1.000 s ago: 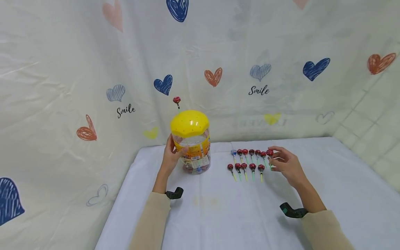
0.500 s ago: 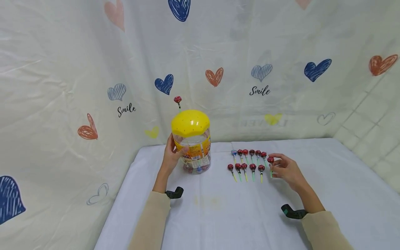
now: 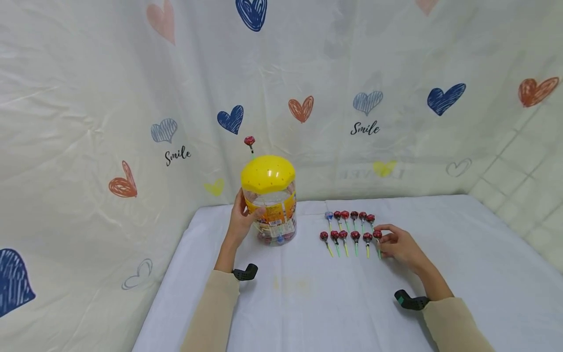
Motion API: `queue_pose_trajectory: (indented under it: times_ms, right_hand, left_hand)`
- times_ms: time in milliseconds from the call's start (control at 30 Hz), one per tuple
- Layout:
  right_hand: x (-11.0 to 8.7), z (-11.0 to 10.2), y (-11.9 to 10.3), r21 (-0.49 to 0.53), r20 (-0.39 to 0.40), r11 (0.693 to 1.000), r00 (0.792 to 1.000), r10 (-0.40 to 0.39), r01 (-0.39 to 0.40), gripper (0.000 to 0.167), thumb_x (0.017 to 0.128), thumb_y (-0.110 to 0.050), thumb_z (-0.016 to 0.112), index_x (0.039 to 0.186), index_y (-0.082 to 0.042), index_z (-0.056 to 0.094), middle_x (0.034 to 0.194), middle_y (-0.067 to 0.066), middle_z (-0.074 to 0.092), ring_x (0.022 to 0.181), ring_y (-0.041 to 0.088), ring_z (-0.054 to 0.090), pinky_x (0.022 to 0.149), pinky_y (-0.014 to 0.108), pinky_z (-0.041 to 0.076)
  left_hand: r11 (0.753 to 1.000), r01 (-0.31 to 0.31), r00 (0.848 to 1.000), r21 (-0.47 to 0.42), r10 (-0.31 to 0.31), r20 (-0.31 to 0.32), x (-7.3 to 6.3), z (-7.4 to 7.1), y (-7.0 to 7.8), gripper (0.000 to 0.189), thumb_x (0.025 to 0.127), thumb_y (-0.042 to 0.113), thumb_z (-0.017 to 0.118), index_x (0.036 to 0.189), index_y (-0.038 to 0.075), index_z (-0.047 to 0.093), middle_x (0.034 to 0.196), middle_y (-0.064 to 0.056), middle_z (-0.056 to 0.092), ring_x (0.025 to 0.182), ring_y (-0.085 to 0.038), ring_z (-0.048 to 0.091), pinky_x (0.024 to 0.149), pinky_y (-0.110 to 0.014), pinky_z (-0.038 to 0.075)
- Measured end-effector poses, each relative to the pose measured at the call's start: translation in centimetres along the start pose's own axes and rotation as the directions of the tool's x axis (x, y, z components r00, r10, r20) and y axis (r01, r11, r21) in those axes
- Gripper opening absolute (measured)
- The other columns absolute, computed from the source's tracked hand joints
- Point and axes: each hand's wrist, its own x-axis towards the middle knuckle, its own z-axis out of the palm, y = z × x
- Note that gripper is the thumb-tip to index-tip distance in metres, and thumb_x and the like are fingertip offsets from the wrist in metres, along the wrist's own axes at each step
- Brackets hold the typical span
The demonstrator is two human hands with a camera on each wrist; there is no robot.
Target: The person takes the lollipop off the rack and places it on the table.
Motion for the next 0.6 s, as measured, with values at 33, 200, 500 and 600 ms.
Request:
queue_pose_trajectory:
  times_ms: [33,200,500,600]
  right_hand:
    - [0.06,-0.02,-0.06,-0.017,-0.002,1.0,1.0,-0.002,0.002,0.056,0.096,-0.003,0.064,0.148,-0.002,0.044,0.108,0.018,0.061,0.084,0.02,0.06,0.067,0.027,0.057]
    - [0.21,-0.15,-0.36,-0.103,-0.013,0.995,1.0,-0.012,0.011,0.056,0.095,-0.006,0.067,0.147,-0.001,0.047,0.107,0.018,0.064,0.083,0.021,0.057,0.063,0.028,0.052]
    - [0.42,-0.02,-0.26,-0.172,-0.024,0.985,1.0,0.009,-0.013,0.057,0.095,-0.008,0.068,0.147,0.0,0.048,0.111,0.021,0.064,0.086,0.023,0.058,0.065,0.03,0.051]
    - [0.21,-0.15,-0.19,-0.167,-0.015,0.986,1.0,0.005,-0.007,0.057,0.095,-0.008,0.068,0.147,0.001,0.048,0.112,0.021,0.064,0.087,0.023,0.058,0.065,0.029,0.052]
  left_hand:
    - [1.0,-0.001,1.0,0.002,0.001,-0.002,-0.01,-0.03,0.04,0.083,0.098,0.023,0.071,0.162,0.039,0.02,0.158,-0.001,0.04,0.147,-0.03,0.038,0.125,-0.054,0.03]
    - [1.0,-0.001,1.0,0.017,0.001,-0.006,0.03,-0.21,0.1,0.082,0.098,0.024,0.071,0.161,0.04,0.021,0.156,0.001,0.043,0.143,-0.023,0.042,0.124,-0.052,0.033]
    - [1.0,0.002,1.0,-0.009,-0.002,-0.001,0.14,-0.28,0.0,0.084,0.098,0.019,0.07,0.163,0.036,0.018,0.158,-0.005,0.04,0.147,-0.031,0.038,0.125,-0.055,0.03]
    - [1.0,0.005,1.0,-0.024,-0.005,0.001,0.21,-0.16,0.0,0.085,0.098,0.015,0.07,0.163,0.035,0.019,0.158,-0.006,0.04,0.146,-0.031,0.038,0.126,-0.055,0.029]
